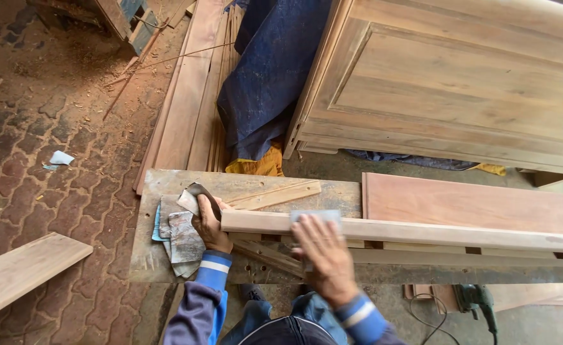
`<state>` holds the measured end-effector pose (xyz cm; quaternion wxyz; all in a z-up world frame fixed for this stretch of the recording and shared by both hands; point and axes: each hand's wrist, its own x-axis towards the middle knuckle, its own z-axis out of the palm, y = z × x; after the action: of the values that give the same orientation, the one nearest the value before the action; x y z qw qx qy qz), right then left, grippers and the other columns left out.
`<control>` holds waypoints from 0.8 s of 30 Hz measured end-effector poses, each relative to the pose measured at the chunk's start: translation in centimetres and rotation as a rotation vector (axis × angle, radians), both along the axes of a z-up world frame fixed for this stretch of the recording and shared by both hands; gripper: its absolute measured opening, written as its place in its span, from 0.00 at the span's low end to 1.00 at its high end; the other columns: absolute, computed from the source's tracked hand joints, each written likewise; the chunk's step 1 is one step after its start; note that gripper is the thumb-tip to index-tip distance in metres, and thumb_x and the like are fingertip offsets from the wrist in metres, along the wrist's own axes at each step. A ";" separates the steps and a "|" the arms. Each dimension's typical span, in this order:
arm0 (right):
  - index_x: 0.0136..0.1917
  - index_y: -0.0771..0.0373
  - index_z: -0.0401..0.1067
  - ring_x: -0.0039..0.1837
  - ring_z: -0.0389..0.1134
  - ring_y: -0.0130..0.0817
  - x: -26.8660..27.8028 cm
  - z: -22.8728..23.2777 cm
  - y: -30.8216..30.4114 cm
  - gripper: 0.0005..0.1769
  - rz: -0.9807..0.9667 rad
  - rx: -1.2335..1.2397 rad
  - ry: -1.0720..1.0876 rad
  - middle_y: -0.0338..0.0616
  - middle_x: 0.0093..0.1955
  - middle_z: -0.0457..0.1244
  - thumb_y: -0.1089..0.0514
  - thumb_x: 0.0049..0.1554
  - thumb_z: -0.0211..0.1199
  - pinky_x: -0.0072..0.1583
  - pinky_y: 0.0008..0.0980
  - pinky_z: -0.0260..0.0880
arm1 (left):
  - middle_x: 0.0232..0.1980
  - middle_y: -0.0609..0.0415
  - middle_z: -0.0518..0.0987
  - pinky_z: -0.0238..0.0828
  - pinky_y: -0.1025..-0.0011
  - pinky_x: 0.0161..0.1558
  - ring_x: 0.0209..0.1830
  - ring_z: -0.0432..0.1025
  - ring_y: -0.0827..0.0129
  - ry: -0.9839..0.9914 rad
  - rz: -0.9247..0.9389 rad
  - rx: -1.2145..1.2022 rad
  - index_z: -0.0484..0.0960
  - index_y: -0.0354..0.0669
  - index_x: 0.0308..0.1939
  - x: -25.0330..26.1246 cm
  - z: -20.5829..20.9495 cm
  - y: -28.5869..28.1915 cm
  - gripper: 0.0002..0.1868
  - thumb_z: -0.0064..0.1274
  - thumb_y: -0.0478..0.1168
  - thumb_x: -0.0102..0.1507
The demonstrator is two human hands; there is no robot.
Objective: Sanding a long piece of wood and components of a bed frame using sandpaper and a sanding block.
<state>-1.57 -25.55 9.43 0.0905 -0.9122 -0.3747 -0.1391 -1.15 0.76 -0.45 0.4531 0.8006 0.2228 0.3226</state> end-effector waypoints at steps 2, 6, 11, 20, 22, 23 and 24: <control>0.74 0.53 0.66 0.81 0.54 0.40 1.4 1.0 -6.1 0.26 -0.146 0.065 0.061 0.46 0.78 0.57 0.57 0.62 0.59 0.82 0.49 0.44 | 0.39 0.50 0.79 0.69 0.61 0.44 0.37 0.74 0.57 -0.036 0.008 0.086 0.72 0.33 0.59 0.0 -0.4 -0.2 0.15 0.47 0.36 0.70; 0.72 0.69 0.63 0.75 0.59 0.55 2.8 4.3 -11.8 0.31 -0.317 0.062 0.007 0.61 0.71 0.60 0.49 0.61 0.56 0.77 0.53 0.52 | 0.32 0.52 0.77 0.69 0.64 0.37 0.30 0.73 0.63 -0.227 0.066 -0.911 0.77 0.29 0.39 0.7 -1.6 -0.6 0.24 0.42 0.47 0.80; 0.65 0.58 0.66 0.57 0.64 0.45 1.8 2.7 -0.7 0.19 -0.319 0.016 0.219 0.51 0.53 0.64 0.52 0.63 0.55 0.67 0.51 0.63 | 0.30 0.57 0.78 0.69 0.69 0.35 0.29 0.73 0.71 -0.215 0.045 -0.634 0.78 0.36 0.43 0.7 -1.2 -0.4 0.20 0.40 0.50 0.75; 0.79 0.71 0.51 0.73 0.56 0.55 0.4 2.0 15.2 0.42 0.107 -0.089 0.026 0.62 0.71 0.55 0.39 0.66 0.53 0.74 0.52 0.54 | 0.53 0.45 0.79 0.69 0.62 0.45 0.44 0.72 0.59 -0.033 0.255 0.310 0.72 0.33 0.62 0.2 -10.1 -0.7 0.25 0.43 0.52 0.73; 0.80 0.70 0.51 0.73 0.57 0.54 0.8 1.3 11.5 0.42 0.140 -0.164 -0.065 0.62 0.72 0.55 0.38 0.66 0.52 0.74 0.51 0.54 | 0.58 0.42 0.79 0.68 0.61 0.48 0.47 0.72 0.57 0.022 0.292 0.597 0.70 0.34 0.67 0.0 -9.8 -1.1 0.28 0.42 0.53 0.72; 0.79 0.66 0.52 0.74 0.58 0.51 1.1 1.0 9.0 0.39 0.114 -0.202 -0.151 0.60 0.72 0.56 0.44 0.62 0.52 0.74 0.51 0.55 | 0.50 0.38 0.78 0.70 0.60 0.47 0.44 0.71 0.55 -0.106 0.197 -0.170 0.72 0.24 0.58 0.3 -9.2 -0.8 0.27 0.44 0.52 0.77; 0.78 0.63 0.54 0.74 0.59 0.49 1.4 0.6 6.5 0.37 0.088 -0.240 -0.238 0.58 0.73 0.57 0.51 0.58 0.53 0.74 0.50 0.56 | 0.42 0.34 0.77 0.71 0.58 0.46 0.42 0.71 0.53 -0.220 0.065 -0.935 0.75 0.13 0.50 0.5 -8.6 -0.5 0.32 0.45 0.51 0.83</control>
<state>-0.18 -19.03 10.04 -0.0582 -0.8762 -0.4364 -0.1960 -0.65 0.24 -9.05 0.7751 0.4649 0.3193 0.2847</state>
